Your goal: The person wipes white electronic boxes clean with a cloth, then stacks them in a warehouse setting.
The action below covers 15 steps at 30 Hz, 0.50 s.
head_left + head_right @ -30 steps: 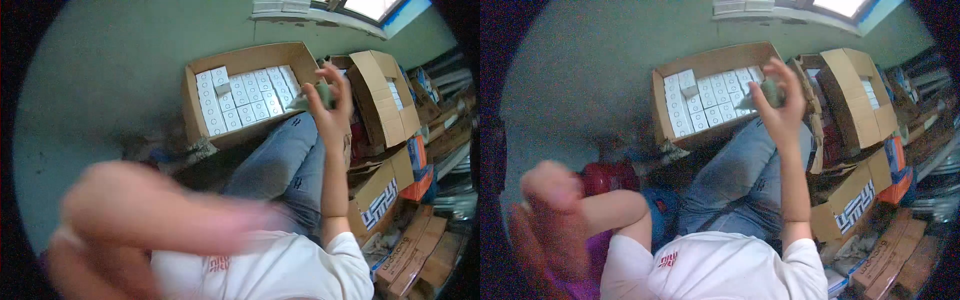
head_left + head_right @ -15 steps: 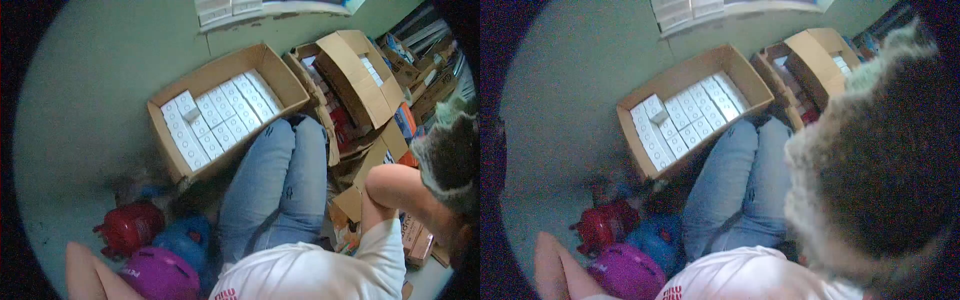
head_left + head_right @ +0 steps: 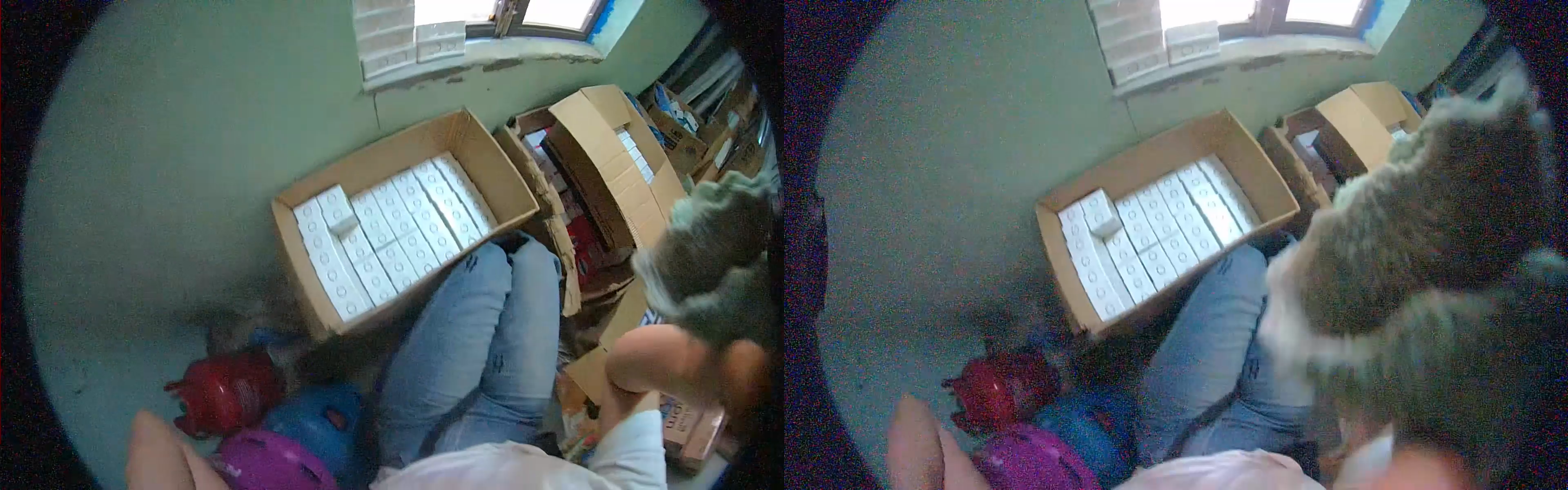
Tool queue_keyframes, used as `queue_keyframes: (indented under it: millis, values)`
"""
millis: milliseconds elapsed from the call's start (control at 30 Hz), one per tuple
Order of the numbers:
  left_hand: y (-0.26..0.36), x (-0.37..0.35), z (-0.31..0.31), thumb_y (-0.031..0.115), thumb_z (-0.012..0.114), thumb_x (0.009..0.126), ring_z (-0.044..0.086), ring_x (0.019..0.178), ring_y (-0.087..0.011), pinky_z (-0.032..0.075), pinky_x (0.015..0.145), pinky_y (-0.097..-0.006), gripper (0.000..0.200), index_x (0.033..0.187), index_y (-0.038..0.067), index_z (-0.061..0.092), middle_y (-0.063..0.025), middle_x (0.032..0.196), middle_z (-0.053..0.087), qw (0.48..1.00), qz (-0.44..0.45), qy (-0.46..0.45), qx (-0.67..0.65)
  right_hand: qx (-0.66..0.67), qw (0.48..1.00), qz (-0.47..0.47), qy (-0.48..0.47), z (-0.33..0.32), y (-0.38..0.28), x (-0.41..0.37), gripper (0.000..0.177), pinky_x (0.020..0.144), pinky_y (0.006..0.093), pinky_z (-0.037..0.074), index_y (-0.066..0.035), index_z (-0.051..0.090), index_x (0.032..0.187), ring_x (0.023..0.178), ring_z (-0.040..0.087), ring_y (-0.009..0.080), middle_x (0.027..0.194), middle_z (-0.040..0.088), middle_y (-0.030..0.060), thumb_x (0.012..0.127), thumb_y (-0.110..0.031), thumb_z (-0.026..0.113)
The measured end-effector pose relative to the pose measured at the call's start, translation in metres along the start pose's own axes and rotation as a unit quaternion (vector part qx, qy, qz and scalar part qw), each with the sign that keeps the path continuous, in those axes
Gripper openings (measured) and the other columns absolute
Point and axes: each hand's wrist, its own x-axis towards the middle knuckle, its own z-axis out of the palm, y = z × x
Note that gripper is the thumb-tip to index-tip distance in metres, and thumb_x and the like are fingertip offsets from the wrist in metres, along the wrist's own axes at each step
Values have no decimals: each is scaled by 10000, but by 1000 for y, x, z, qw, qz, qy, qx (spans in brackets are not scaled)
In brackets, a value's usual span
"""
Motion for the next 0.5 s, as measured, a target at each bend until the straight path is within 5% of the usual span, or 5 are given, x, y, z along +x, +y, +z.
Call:
queue_keyframes:
  millis: [100, 200, 367, 433, 500]
  values:
    - [-2, 1, 3, 209, 652, 835, 560, 946, -244, 434, 872, -398, 267, 1059, 85, 576, -85, 988, 586, 1000, -2, 18, 0, -11, 982, 170, 76, 16, 7, -21, 273, 832, 318, 451, -40, 590, 891, 872, 575, 204, 974, 607, 137, 928, -310, 578]
    - [-1, 1, 1, 203, 653, 832, 563, 949, -246, 435, 878, -401, 270, 1060, 78, 579, -91, 990, 589, 999, 0, 54, 0, 135, 863, 472, 123, 76, 14, -76, 307, 809, 292, 443, -43, 589, 861, 838, 560, 177, 926, 614, 104, 963, -324, 521]
    - [-41, -19, 17, 193, 655, 826, 568, 954, -248, 437, 889, -405, 276, 1062, 68, 585, -101, 994, 593, 947, -122, 289, 61, 514, 280, 806, 90, 156, -8, -200, 360, 630, 268, 509, -108, 578, 949, 743, 611, 157, 875, 620, 55, 994, -434, 433]
    - [-95, -40, 46, 189, 656, 824, 569, 956, -249, 437, 894, -406, 278, 1062, 64, 587, -105, 996, 595, 904, -248, 335, 95, 561, 220, 791, 103, 170, -29, -225, 396, 557, 275, 489, -104, 586, 984, 680, 578, 144, 837, 602, 39, 984, -469, 434]
    - [-159, -83, 89, 185, 657, 822, 571, 958, -250, 438, 898, -408, 281, 1063, 59, 589, -109, 998, 597, 884, -396, 183, 166, 743, 77, 634, 201, 184, -46, -266, 452, 708, 314, 517, -56, 598, 1065, 821, 608, 179, 975, 651, 74, 975, -470, 440]
